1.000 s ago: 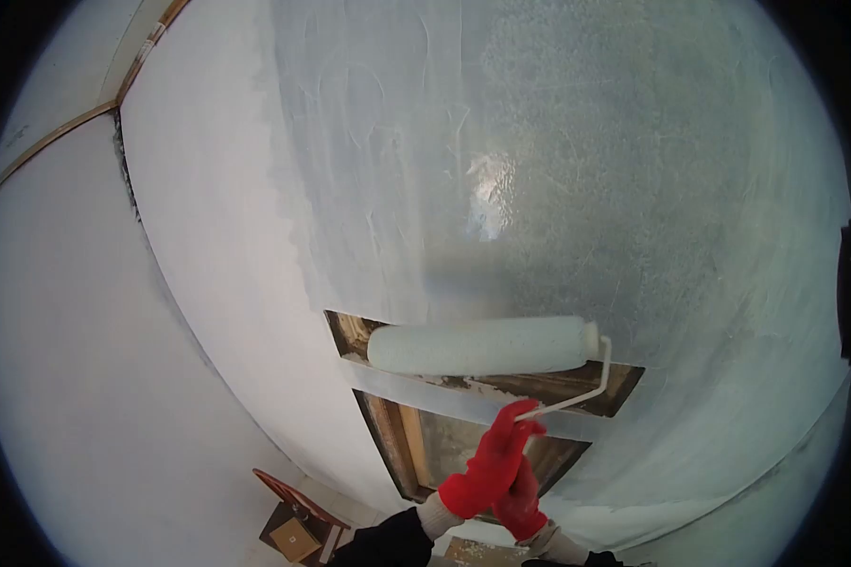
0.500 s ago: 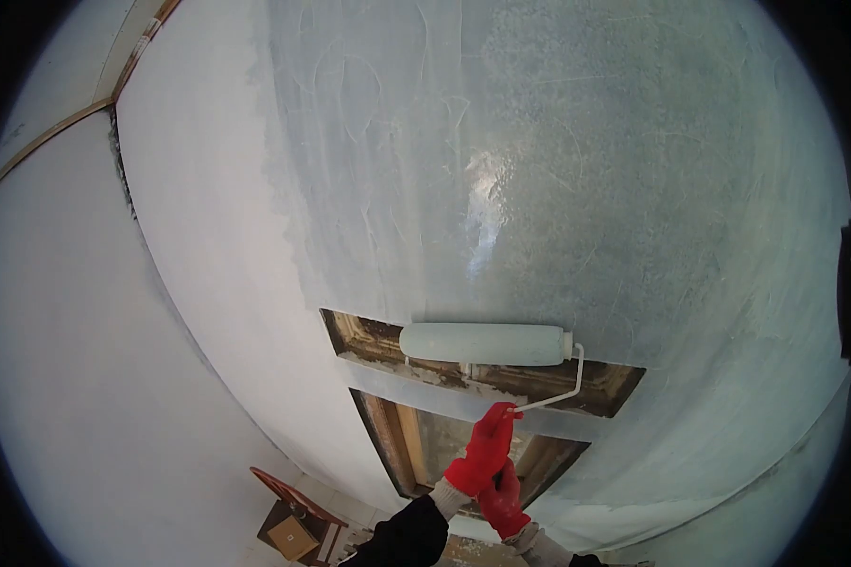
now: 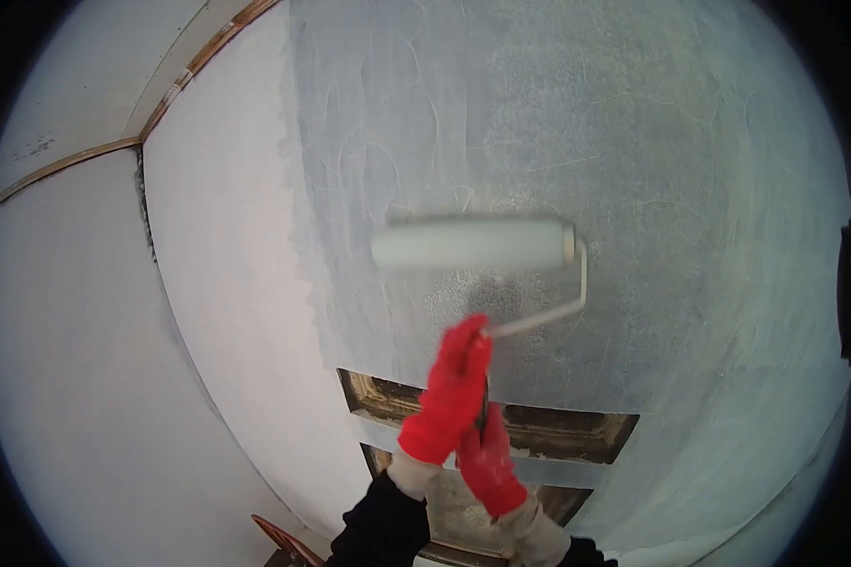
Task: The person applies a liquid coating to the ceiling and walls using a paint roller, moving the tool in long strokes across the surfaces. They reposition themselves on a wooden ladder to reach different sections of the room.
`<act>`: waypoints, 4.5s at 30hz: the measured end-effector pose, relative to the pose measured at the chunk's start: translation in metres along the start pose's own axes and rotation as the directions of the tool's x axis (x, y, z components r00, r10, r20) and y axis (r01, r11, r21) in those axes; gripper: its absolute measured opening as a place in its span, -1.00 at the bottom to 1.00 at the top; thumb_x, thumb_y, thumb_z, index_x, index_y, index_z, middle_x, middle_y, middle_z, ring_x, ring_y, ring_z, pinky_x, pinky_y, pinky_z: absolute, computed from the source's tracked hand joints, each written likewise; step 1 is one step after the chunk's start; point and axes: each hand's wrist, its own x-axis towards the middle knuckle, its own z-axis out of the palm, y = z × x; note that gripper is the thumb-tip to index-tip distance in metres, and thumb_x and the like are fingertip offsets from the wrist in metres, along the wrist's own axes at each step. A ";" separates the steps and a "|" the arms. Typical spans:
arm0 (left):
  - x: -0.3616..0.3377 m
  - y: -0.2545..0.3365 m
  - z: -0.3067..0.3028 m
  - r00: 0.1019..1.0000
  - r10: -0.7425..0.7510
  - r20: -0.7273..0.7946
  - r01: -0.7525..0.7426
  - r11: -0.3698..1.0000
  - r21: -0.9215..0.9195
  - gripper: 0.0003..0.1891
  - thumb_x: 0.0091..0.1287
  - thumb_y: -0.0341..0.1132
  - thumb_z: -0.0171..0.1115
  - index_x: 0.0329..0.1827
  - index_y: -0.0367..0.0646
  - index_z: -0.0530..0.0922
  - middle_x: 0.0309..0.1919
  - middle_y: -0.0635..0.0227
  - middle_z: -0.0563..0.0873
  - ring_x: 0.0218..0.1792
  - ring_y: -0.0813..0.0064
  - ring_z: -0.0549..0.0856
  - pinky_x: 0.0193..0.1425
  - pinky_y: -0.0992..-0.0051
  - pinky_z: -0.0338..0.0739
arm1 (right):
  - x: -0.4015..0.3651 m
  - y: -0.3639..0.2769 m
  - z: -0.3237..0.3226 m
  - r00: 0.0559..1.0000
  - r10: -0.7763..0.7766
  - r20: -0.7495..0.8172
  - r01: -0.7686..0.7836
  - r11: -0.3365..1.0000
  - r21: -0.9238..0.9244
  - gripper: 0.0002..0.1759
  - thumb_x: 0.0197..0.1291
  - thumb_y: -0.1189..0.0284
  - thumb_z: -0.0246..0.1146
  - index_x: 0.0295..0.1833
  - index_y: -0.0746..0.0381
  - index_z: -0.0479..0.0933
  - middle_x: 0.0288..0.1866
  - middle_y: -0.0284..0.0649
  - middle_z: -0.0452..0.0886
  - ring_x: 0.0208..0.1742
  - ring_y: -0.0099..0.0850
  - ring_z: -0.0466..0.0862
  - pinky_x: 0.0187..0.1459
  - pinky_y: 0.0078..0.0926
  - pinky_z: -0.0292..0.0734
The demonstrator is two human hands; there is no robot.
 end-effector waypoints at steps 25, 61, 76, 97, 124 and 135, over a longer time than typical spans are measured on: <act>-0.034 0.057 -0.082 0.967 0.048 -0.252 -0.021 0.994 0.107 -0.69 0.49 -0.25 -0.12 0.17 -0.19 0.40 0.05 0.31 0.49 0.06 0.42 0.50 0.17 0.42 0.38 | 0.313 -0.329 0.023 0.748 -0.605 0.273 0.633 0.774 -0.017 -0.60 0.22 0.25 -0.04 -0.63 0.22 0.35 -0.73 -0.19 0.40 -0.71 -0.36 0.41 -0.63 -0.32 0.28; -0.130 -0.054 -0.076 0.907 -0.419 -0.039 0.421 0.901 0.111 -0.60 0.47 -0.31 -0.06 0.32 -0.22 0.34 0.07 0.31 0.59 0.07 0.56 0.52 0.17 0.56 0.37 | -0.076 0.079 0.087 0.983 0.183 0.010 -0.169 0.884 0.437 -0.59 0.33 0.27 0.06 0.17 0.30 0.26 -0.09 -0.16 0.55 -0.13 -0.36 0.59 -0.11 -0.39 0.53; 0.024 0.110 -0.084 0.984 0.154 -0.090 -0.148 0.987 0.063 -0.40 0.48 0.02 -0.18 0.47 -0.11 0.08 0.34 0.13 0.33 0.28 0.28 0.39 0.35 0.32 0.26 | 0.262 -0.226 0.105 0.789 -0.603 0.121 0.603 0.718 -0.349 -0.94 -0.01 0.57 0.21 -0.37 0.32 0.52 -0.42 0.08 0.55 -0.37 -0.13 0.65 -0.42 -0.22 0.57; -0.086 0.027 -0.119 0.959 -0.103 -0.264 0.095 0.994 -0.046 -0.53 0.48 -0.25 -0.06 0.40 -0.19 0.22 0.27 0.28 0.41 0.25 0.47 0.40 0.34 0.44 0.25 | 0.095 -0.092 0.079 0.968 -0.150 0.200 0.113 0.976 0.187 -0.84 0.31 0.35 0.09 -0.29 0.19 0.35 -0.62 -0.38 0.35 -0.64 -0.54 0.42 -0.61 -0.51 0.34; -0.190 -0.106 -0.135 0.752 -0.604 -0.265 0.614 0.788 -0.055 -0.63 0.43 -0.24 0.04 0.24 -0.14 0.46 -0.07 0.36 0.61 -0.08 0.64 0.51 0.01 0.57 0.43 | -0.121 0.152 0.150 0.960 0.270 0.079 -0.281 0.900 0.334 -0.66 0.22 0.35 0.23 0.00 0.27 0.33 -0.13 -0.19 0.54 -0.12 -0.46 0.57 -0.12 -0.43 0.50; -0.144 -0.044 -0.168 0.814 -0.221 -0.538 0.291 0.955 0.048 -0.63 0.46 -0.34 -0.06 0.28 -0.26 0.37 0.19 0.23 0.48 0.22 0.40 0.44 0.31 0.45 0.28 | -0.007 0.051 0.192 0.997 0.051 -0.054 -0.057 0.993 -0.102 -0.63 0.21 0.40 0.10 0.07 0.37 0.28 -0.23 0.23 0.52 -0.15 0.18 0.54 -0.21 -0.10 0.43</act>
